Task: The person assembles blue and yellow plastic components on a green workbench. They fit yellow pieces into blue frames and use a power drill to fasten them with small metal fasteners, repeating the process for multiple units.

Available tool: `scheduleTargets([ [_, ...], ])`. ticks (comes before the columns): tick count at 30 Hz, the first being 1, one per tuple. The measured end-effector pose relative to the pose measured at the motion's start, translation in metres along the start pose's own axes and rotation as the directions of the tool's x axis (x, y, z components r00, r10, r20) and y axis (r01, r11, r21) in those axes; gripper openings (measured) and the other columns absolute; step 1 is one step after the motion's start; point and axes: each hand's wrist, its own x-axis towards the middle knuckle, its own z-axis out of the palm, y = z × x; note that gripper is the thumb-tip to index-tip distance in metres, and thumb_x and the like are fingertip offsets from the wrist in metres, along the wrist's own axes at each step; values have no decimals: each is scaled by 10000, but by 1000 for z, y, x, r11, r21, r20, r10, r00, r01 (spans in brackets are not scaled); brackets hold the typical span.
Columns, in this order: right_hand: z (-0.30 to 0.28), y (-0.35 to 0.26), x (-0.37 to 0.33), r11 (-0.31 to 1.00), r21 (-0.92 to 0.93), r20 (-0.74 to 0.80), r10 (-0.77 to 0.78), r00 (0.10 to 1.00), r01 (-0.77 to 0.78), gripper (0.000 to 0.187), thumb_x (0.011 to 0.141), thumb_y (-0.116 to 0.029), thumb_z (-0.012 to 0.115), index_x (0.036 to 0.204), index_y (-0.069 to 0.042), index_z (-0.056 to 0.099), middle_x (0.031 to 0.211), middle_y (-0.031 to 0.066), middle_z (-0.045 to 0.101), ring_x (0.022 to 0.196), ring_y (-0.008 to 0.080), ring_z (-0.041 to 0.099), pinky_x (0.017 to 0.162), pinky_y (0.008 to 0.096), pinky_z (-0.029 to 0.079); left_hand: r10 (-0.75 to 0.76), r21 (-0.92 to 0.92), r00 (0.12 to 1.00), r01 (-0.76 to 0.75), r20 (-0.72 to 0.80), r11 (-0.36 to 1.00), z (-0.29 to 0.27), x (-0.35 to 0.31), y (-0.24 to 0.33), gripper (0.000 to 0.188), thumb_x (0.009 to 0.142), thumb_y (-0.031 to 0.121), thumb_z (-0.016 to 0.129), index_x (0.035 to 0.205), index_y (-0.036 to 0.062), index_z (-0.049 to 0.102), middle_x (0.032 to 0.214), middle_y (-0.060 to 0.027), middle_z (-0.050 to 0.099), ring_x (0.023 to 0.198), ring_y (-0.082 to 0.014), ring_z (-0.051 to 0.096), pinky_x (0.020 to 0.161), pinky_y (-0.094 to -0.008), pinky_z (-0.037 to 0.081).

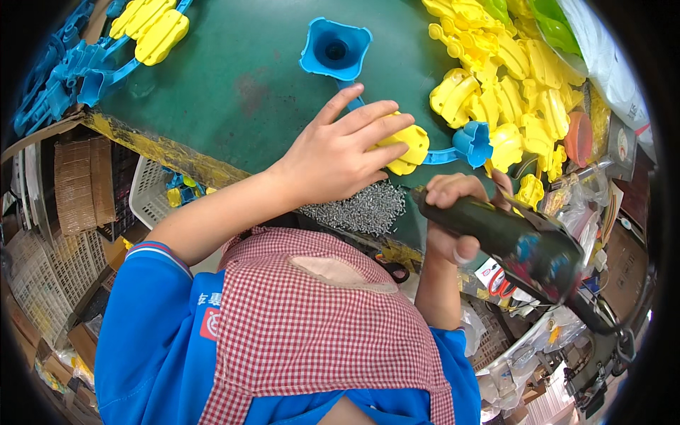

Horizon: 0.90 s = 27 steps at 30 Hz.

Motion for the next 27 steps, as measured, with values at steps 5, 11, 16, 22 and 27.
scheduleTargets([
  [5,1,-12,2,985,150,49,-87,995,79,992,732,-657,674,1386,-56,233,780,99,579,668,219,575,658,368,477,-30,-318,999,16,-39,948,10,-21,16,183,711,142,724,873,64,687,818,-45,656,722,-205,637,611,-321,518],
  [11,13,-29,9,960,271,115,-108,988,74,989,754,-639,666,1461,-124,205,799,99,582,679,226,579,681,377,471,-63,-434,997,73,39,898,21,-24,23,140,733,136,696,847,63,660,785,-35,612,748,-205,610,650,-314,518],
  [16,19,-32,10,954,294,116,-103,988,65,986,756,-632,669,1467,-137,198,802,98,585,681,232,580,677,381,473,45,-294,999,-51,-28,954,16,-27,17,133,718,153,690,805,74,628,753,-13,565,759,-177,590,656,-299,508],
  [22,24,-36,11,947,320,163,-85,983,29,992,751,-635,670,1464,-132,198,799,102,588,683,231,581,680,392,476,63,-359,988,-111,-141,927,17,-21,17,144,682,172,691,745,89,592,725,-3,540,713,-164,569,629,-283,485],
  [27,36,-33,15,967,247,139,-91,986,54,995,740,-643,668,1452,-116,213,804,104,590,683,230,582,680,399,478,47,-234,993,-70,-104,970,9,-24,10,121,677,155,678,737,91,594,732,-1,554,718,-162,579,639,-296,499],
])
